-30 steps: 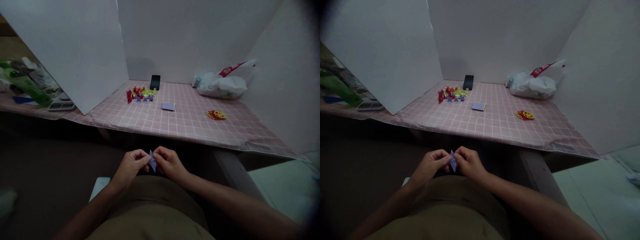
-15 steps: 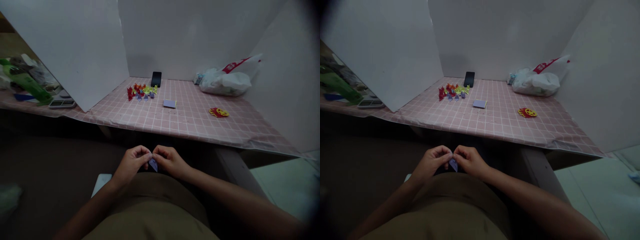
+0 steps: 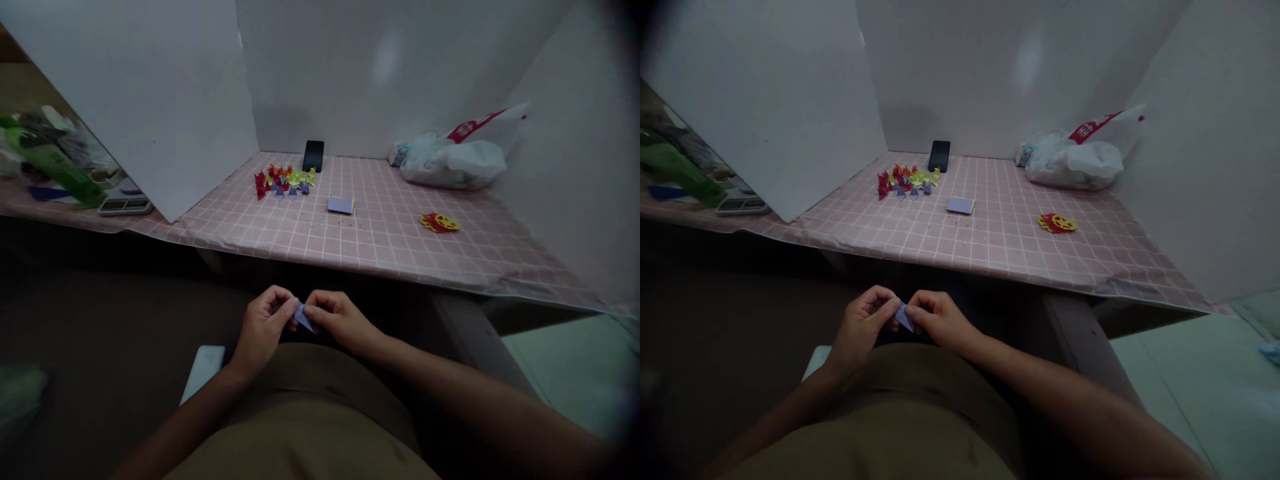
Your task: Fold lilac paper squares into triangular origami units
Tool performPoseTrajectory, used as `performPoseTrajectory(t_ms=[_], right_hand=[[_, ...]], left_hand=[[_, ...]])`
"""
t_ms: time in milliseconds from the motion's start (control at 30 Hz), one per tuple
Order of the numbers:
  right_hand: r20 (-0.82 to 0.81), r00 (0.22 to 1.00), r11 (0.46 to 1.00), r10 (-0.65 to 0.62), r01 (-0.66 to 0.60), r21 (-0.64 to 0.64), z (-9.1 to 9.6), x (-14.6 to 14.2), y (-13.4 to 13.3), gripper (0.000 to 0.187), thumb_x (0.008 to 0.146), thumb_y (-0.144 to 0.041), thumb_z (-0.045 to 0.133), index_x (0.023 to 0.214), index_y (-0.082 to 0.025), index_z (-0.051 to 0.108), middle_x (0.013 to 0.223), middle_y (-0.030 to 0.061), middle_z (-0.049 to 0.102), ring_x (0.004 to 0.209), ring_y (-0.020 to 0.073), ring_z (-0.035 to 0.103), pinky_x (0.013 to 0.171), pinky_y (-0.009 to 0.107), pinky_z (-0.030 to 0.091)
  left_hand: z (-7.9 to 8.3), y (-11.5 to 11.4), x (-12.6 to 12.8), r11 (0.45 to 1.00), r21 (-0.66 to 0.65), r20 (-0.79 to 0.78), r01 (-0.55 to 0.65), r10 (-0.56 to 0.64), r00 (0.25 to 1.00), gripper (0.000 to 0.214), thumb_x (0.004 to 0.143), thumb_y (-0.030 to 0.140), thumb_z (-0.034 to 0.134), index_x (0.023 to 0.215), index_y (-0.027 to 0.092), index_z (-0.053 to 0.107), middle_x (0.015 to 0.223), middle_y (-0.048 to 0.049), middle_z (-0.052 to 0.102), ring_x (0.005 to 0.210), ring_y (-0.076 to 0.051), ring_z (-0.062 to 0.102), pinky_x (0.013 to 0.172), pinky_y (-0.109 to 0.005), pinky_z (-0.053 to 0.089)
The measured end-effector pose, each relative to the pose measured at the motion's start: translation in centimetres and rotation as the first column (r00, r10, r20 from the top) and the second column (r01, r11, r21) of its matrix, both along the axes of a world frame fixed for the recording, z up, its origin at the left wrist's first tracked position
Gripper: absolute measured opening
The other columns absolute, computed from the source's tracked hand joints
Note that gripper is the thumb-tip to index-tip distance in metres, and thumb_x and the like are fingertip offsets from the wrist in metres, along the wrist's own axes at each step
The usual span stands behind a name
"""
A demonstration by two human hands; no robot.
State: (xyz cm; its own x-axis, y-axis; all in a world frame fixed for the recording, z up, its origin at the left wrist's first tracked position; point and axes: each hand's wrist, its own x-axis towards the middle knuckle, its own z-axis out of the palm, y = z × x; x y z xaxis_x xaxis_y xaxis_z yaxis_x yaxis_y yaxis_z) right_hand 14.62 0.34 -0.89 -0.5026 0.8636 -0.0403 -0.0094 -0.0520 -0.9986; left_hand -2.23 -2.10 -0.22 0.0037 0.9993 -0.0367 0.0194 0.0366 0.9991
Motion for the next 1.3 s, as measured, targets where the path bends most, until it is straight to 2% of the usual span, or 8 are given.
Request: performPoseTrajectory(t_ms=[200,300,400,567,833,1000,1100,1300], right_hand=[[-0.011,1.000,1.000,-0.011,0.011,-0.005,-0.2,-0.3,-0.3,0.031,0.085,-0.046,0.065,0.075,-0.017,0.059,0.063,-0.0019,0.057,0.057,0.0114,0.049,0.058,0.026,0.037],[0.013,1.000,0.999,-0.012,0.012,-0.034,-0.3,-0.2,-0.1,0.031,0.081,-0.044,0.070,0.073,-0.017,0.059,0.063,-0.0023,0.057,0.056,0.0111,0.050,0.057,0.026,0.037],[0.028,0.998,0.998,-0.064,0.064,0.017,-0.3,0.1,0.4,0.030,0.084,-0.042,0.065,0.070,-0.017,0.057,0.062,-0.0021,0.056,0.057,0.0112,0.050,0.058,0.027,0.038],[0.081,0.988,0.983,-0.134,0.122,0.136,0.3,1.0,1.3,0.026,0.088,-0.038,0.059,0.072,-0.018,0.057,0.062,-0.0020,0.056,0.058,0.0119,0.049,0.059,0.027,0.037],[0.241,0.970,0.974,-0.019,-0.036,0.224,1.1,1.6,1.8,0.021,0.088,-0.032,0.058,0.072,-0.017,0.058,0.061,-0.0026,0.054,0.056,0.0114,0.048,0.055,0.025,0.035],[0.020,0.996,0.993,-0.084,0.082,0.082,0.5,1.0,1.3,0.024,0.090,-0.039,0.058,0.082,-0.017,0.059,0.065,-0.0026,0.058,0.055,0.0106,0.051,0.057,0.026,0.039],[-0.087,0.995,0.998,-0.052,0.049,-0.037,0.0,0.5,0.9,0.026,0.084,-0.041,0.068,0.082,-0.016,0.059,0.072,-0.0012,0.061,0.056,0.0103,0.053,0.057,0.026,0.041],[-0.071,0.993,0.995,-0.094,0.092,-0.031,0.0,0.3,0.6,0.029,0.081,-0.039,0.071,0.069,-0.017,0.056,0.062,-0.0025,0.056,0.054,0.0098,0.049,0.054,0.025,0.037]], left_hand=[[-0.9,-0.4,0.7,0.979,0.148,-0.047,-0.139,0.148,0.988,0.015,0.087,0.031,0.064,0.082,0.018,0.058,0.064,0.0041,0.059,0.054,-0.010,0.056,0.052,-0.021,0.046],[-1.1,-0.3,0.6,0.972,0.162,-0.047,-0.169,0.179,0.983,0.016,0.087,0.032,0.064,0.082,0.018,0.059,0.065,0.0035,0.061,0.055,-0.010,0.057,0.053,-0.021,0.046],[-1.1,-0.1,0.3,0.984,0.106,-0.007,-0.141,0.143,0.990,0.018,0.086,0.033,0.065,0.081,0.017,0.061,0.066,0.0018,0.064,0.058,-0.011,0.059,0.057,-0.022,0.049],[-1.2,0.0,-0.3,0.999,-0.046,0.087,0.000,0.004,0.996,0.020,0.081,0.034,0.069,0.076,0.016,0.062,0.070,0.0000,0.065,0.060,-0.012,0.059,0.056,-0.022,0.049],[-0.8,0.0,-0.3,0.980,-0.159,0.030,0.119,-0.116,0.993,0.022,0.077,0.035,0.072,0.073,0.014,0.066,0.062,0.0011,0.062,0.051,-0.009,0.053,0.051,-0.021,0.042],[-0.8,-0.3,0.5,0.992,-0.124,0.108,0.025,-0.011,0.994,0.025,0.076,0.037,0.074,0.072,0.014,0.066,0.065,0.0008,0.064,0.054,-0.010,0.057,0.054,-0.021,0.047],[-1.1,-0.4,1.1,0.995,-0.088,0.160,-0.049,0.063,0.985,0.023,0.076,0.036,0.075,0.074,0.014,0.066,0.066,0.0010,0.064,0.056,-0.010,0.059,0.056,-0.022,0.049],[-1.4,-0.4,1.2,0.996,-0.087,0.177,-0.027,0.042,0.983,0.022,0.076,0.034,0.075,0.075,0.014,0.068,0.067,0.0001,0.066,0.060,-0.012,0.061,0.060,-0.023,0.052]])
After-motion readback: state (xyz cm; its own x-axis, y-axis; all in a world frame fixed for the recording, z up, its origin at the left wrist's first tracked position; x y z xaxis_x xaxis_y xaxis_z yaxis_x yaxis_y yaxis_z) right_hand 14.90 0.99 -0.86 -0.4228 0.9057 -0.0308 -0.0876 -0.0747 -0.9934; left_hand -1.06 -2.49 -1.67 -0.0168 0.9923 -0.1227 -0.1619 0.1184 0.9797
